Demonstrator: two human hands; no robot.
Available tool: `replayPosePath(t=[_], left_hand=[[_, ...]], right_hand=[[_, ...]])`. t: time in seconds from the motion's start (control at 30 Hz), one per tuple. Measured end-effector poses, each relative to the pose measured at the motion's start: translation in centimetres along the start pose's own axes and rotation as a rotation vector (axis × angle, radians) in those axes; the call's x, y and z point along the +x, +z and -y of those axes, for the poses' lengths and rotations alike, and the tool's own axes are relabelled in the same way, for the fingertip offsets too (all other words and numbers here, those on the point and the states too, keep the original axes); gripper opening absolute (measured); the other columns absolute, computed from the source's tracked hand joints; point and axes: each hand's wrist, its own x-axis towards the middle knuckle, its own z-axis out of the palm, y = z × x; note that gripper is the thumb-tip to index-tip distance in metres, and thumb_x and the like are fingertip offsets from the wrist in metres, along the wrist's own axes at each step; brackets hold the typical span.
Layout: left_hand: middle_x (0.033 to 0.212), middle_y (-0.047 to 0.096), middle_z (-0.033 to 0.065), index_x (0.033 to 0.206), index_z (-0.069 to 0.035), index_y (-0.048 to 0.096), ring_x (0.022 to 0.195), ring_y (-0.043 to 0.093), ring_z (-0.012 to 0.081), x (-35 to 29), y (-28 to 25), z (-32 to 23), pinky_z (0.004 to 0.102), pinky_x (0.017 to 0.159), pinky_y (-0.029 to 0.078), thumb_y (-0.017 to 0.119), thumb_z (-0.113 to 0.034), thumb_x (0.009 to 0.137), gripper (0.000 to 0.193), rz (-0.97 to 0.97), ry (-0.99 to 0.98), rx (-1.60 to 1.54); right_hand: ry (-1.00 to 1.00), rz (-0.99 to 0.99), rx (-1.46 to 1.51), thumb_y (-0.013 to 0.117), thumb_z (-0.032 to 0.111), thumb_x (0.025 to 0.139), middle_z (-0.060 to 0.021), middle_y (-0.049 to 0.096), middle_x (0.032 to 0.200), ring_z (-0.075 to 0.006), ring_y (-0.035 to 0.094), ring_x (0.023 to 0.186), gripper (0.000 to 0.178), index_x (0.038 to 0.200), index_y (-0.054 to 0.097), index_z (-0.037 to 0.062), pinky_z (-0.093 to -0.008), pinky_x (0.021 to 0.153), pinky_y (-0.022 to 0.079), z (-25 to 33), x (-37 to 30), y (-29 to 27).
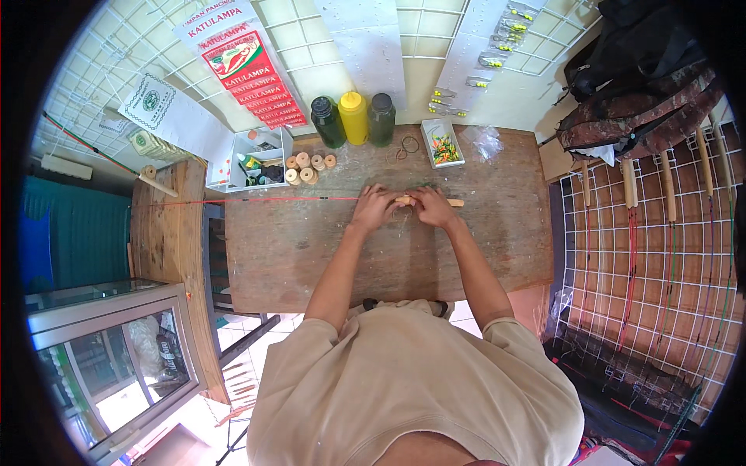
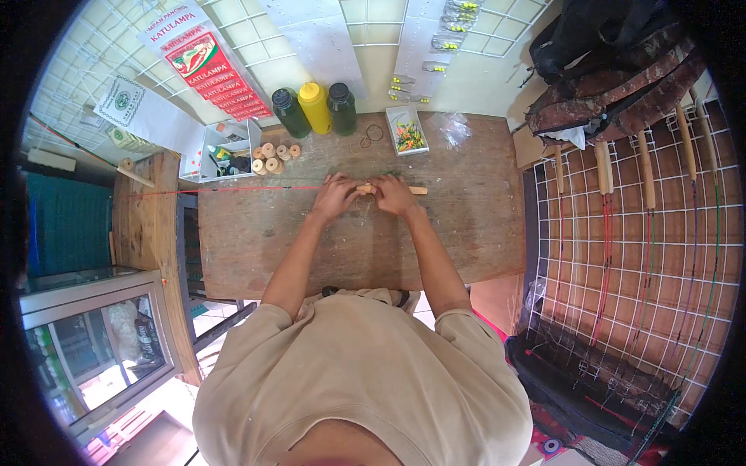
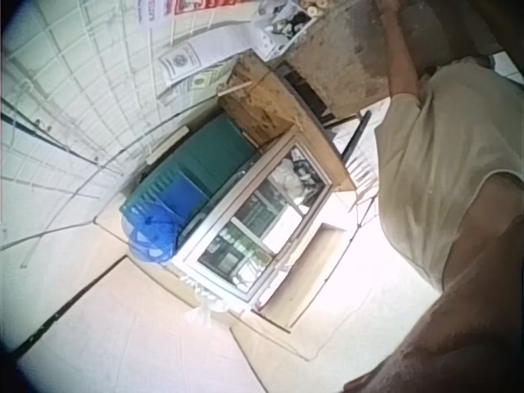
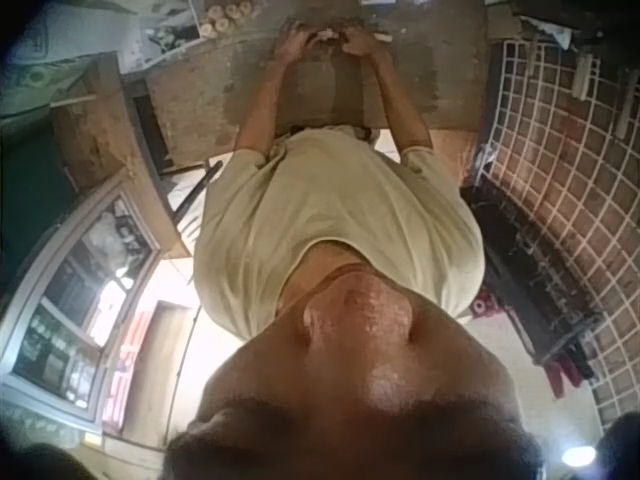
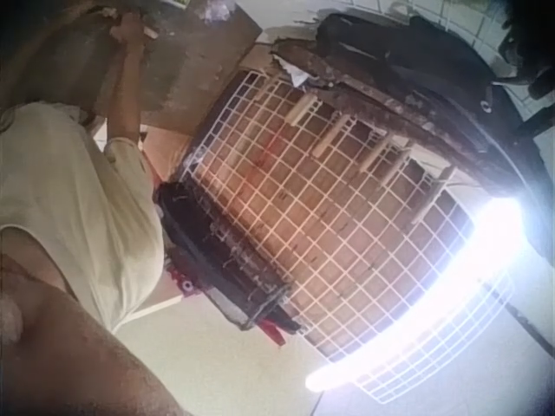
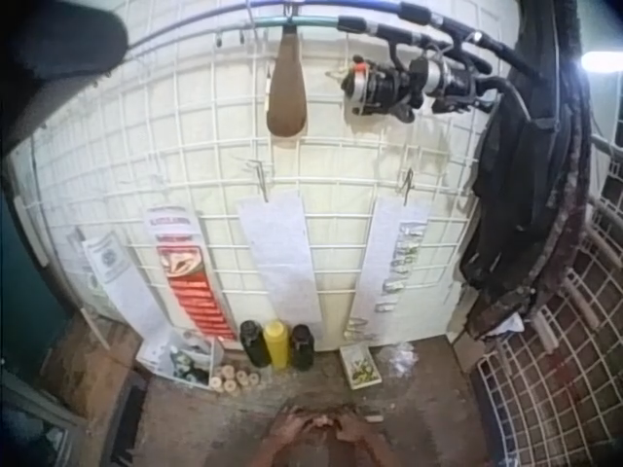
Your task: Assembling components of a fishing rod by threading and securing cork handles onto the rod blank.
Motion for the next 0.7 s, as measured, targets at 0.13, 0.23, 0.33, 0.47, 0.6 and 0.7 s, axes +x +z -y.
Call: replayPosePath(t=[0.13, 0.23, 0.33, 0.47, 0.6, 0.7], left_hand=[[0.106, 0.065, 0.0057, 0.111, -0.018, 0.065, 0.107, 0.052, 0.0235, 0.7, -0.3, 0.4, 0.0374, 0.093, 0.036, 0.064, -0.019, 0.082, 0.030, 0.056, -0.062, -0.003], [0.108, 0.064, 0.0064, 0.110, -0.017, 0.065, 0.109, 0.052, 0.0243, 1.0, -0.3, 0.6, 0.0387, 0.095, 0.036, 0.064, -0.018, 0.081, 0.029, 0.044, -0.054, 0.018], [0.109, 0.064, 0.0064, 0.108, -0.016, 0.064, 0.113, 0.050, 0.0250, 0.7, 0.2, 0.9, 0.0395, 0.096, 0.036, 0.065, -0.017, 0.081, 0.028, -0.047, -0.055, -0.103], [0.109, 0.064, 0.0060, 0.106, -0.015, 0.063, 0.117, 0.049, 0.0250, 0.6, 0.3, 0.9, 0.0404, 0.097, 0.035, 0.067, -0.017, 0.079, 0.028, -0.049, -0.040, -0.063], [0.106, 0.065, 0.0043, 0.104, -0.014, 0.064, 0.117, 0.049, 0.0242, 0.4, 0.1, 1.1, 0.0414, 0.097, 0.035, 0.069, -0.019, 0.078, 0.027, -0.046, -0.011, -0.081], [0.105, 0.066, 0.0030, 0.101, -0.014, 0.065, 0.116, 0.049, 0.0236, 0.2, 0.5, 1.3, 0.0418, 0.097, 0.035, 0.070, -0.019, 0.078, 0.025, -0.037, -0.010, -0.092]], right_hand=[[0.021, -0.010, -0.029, 0.050, 0.013, 0.081, -0.0114, 0.057, 0.117, -0.0305, 0.049, 0.115, 0.039, 0.118, 0.058, 0.0108, -0.0498, 0.096, 0.034, 0.2, 0.7, -0.3], [-0.030, -0.134, 0.062, 0.053, 0.009, 0.078, -0.0114, 0.058, 0.111, -0.0312, 0.051, 0.110, 0.036, 0.114, 0.059, 0.0113, -0.0503, 0.094, 0.035, 0.4, 0.5, -0.6], [-0.092, -0.236, 0.166, 0.058, 0.005, 0.077, -0.0108, 0.060, 0.106, -0.0320, 0.053, 0.106, 0.032, 0.108, 0.061, 0.0097, -0.0455, 0.091, 0.038, 0.4, 0.4, -0.4], [-0.138, -0.285, 0.221, 0.065, 0.007, 0.076, -0.0092, 0.062, 0.101, -0.0314, 0.054, 0.101, 0.028, 0.104, 0.062, 0.0073, -0.0386, 0.088, 0.040, -0.2, -0.1, 0.2], [-0.182, -0.369, 0.160, 0.068, 0.008, 0.075, -0.0087, 0.062, 0.099, -0.0298, 0.055, 0.099, 0.026, 0.100, 0.063, 0.0070, -0.0393, 0.088, 0.041, 0.3, -0.6, 0.3], [-0.143, -0.367, 0.226, 0.069, 0.008, 0.074, -0.0092, 0.061, 0.102, -0.0296, 0.052, 0.104, 0.024, 0.097, 0.064, 0.0086, -0.0410, 0.090, 0.040, 0.8, -1.2, 0.3]])
